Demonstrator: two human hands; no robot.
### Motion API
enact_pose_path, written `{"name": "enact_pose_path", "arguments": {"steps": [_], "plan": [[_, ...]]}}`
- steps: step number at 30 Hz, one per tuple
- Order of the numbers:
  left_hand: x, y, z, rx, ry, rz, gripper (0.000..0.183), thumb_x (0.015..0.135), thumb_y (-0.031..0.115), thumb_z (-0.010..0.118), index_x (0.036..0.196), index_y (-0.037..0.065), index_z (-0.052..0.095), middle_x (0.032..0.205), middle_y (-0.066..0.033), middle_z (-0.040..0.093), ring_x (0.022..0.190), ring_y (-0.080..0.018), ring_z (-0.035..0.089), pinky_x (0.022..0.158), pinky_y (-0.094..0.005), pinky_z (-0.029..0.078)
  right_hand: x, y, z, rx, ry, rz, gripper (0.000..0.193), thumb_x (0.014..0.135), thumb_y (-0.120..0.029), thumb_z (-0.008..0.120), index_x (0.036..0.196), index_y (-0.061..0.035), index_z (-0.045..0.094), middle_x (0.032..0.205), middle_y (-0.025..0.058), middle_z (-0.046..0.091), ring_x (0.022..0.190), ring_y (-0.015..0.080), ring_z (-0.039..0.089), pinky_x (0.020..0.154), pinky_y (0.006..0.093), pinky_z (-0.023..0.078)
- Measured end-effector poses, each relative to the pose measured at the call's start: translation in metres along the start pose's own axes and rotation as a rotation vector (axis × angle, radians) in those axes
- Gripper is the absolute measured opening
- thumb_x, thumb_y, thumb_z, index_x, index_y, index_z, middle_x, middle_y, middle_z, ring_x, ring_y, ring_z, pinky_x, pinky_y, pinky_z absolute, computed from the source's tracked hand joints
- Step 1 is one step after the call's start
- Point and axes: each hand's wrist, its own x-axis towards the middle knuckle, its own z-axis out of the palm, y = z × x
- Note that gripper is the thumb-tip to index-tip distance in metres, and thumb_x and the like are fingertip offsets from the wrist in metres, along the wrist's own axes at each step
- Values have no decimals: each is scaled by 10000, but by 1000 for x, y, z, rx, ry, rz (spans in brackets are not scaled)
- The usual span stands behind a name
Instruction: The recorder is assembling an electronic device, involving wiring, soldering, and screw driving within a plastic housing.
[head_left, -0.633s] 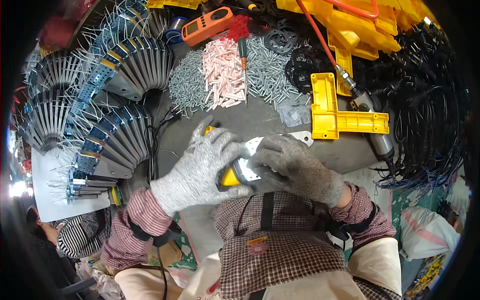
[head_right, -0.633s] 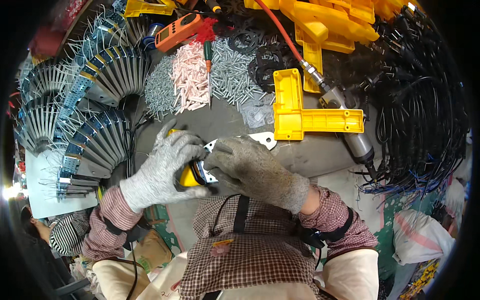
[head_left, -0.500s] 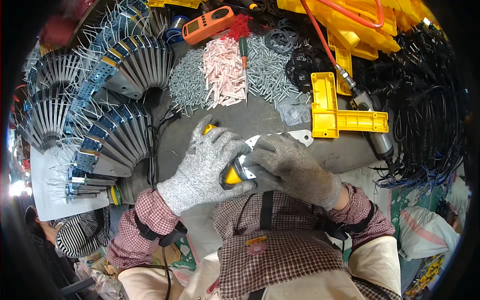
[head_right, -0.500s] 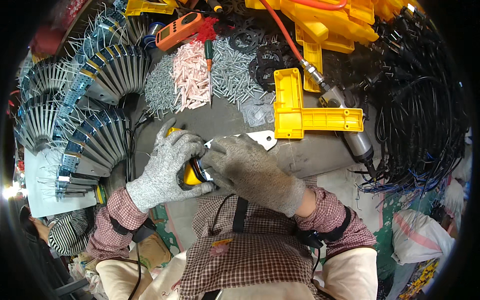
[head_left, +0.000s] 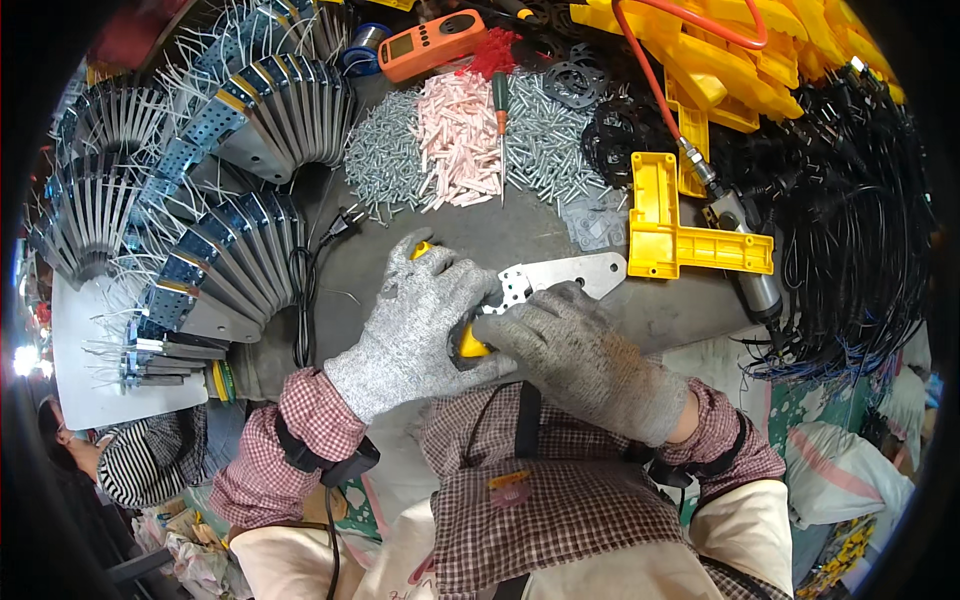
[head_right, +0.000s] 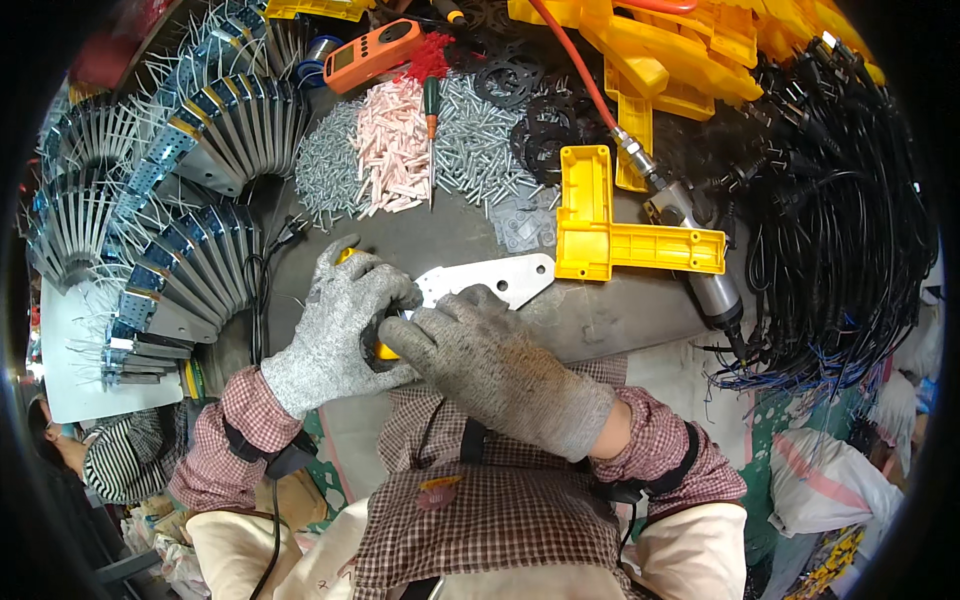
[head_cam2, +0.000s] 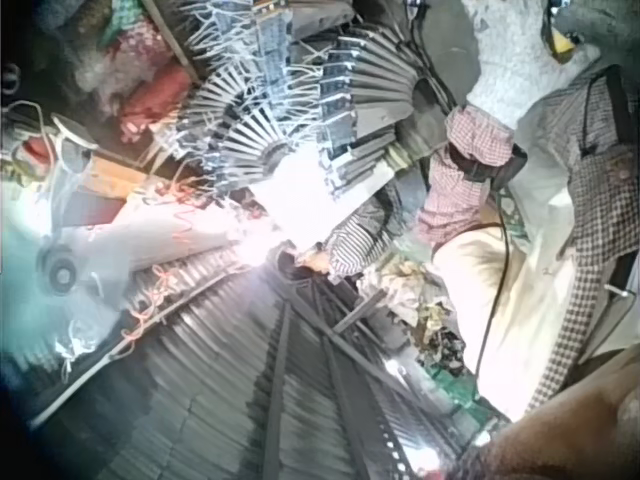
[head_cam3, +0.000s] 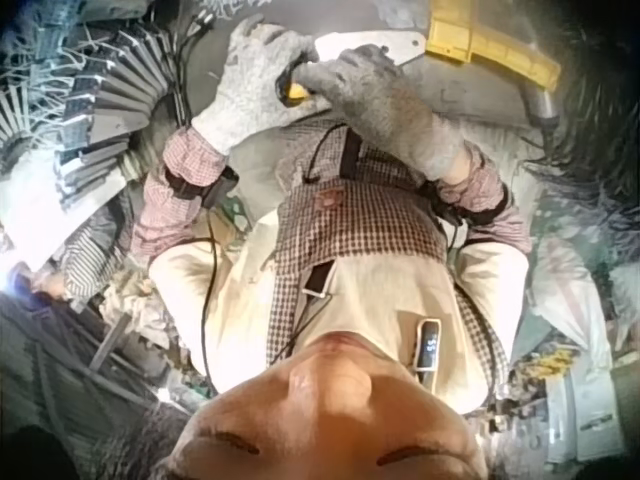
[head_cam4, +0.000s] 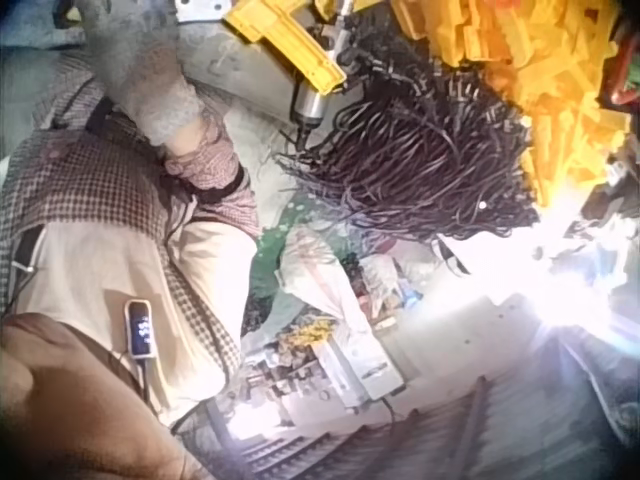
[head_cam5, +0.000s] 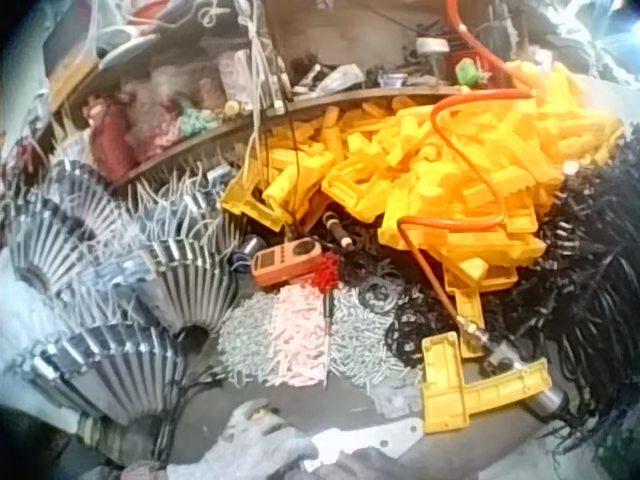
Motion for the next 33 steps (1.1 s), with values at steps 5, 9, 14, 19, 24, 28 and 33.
{"name": "enact_pose_path", "arguments": {"steps": [5, 9, 14, 19, 24, 28, 33], "plan": [[-9, -4, 3, -11, 84, -44, 533, 747, 516, 799, 1000, 74, 642, 951, -107, 625, 1009, -331, 603, 1121, -578, 323, -16, 27, -33, 34, 201, 96, 277, 857, -118, 669, 1125, -57, 634, 1069, 117, 642, 989, 302, 618, 941, 416, 469], [-4, 3, 6, -25, 178, -37, 471, 731, 461, 800, 961, 89, 626, 925, -96, 611, 983, -325, 593, 1108, -577, 330, -57, 43, -98, -597, 190, 561, 481, 769, -208, 799, 1231, -153, 677, 1272, 105, 566, 1197, 342, 505, 1016, 474, 429], [-3, -1, 11, 29, 217, 28, 546, 702, 477, 802, 979, 60, 583, 932, -122, 553, 975, -354, 551, 1121, -614, 302, -67, 65, -114, -790, -76, 326, 398, 765, -229, 704, 1163, -210, 690, 1201, 15, 590, 1195, 285, 524, 1035, 512, 414], [-7, 2, 8, -57, 214, 18, 516, 720, 454, 797, 961, 56, 573, 896, -121, 540, 941, -341, 537, 1125, -624, 285, -86, 53, -163, -912, 368, 81, 206, 852, -141, 649, 1043, -153, 723, 1126, 16, 634, 1088, 205, 576, 1000, 429, 471], [-6, 3, 9, -49, 240, 49, 512, 732, 442, 822, 984, 57, 597, 909, -118, 561, 956, -328, 541, 1109, -622, 284, -70, 86, -319, -1150, 884, 363, 492, 979, -74, 578, 1452, -41, 443, 1282, 277, 577, 1158, 470, 574, 940, 490, 494], [-12, 8, 0, -37, 346, 79, 529, 752, 372, 819, 1112, 66, 581, 984, -106, 574, 1018, -325, 548, 1095, -574, 331, -29, 161, -418, -981, 954, 665, 383, 1010, -257, 556, 1323, -44, 502, 1169, 280, 659, 1053, 477, 638, 879, 543, 512], [-10, 10, 2, -60, 296, 96, 490, 778, 346, 807, 1124, 55, 618, 947, -95, 574, 989, -315, 558, 1046, -564, 373, 14, 248, -483, -1230, 835, 880, 435, 963, -350, 593, 1345, -143, 563, 1309, 199, 608, 1213, 439, 573, 979, 573, 474]]}}
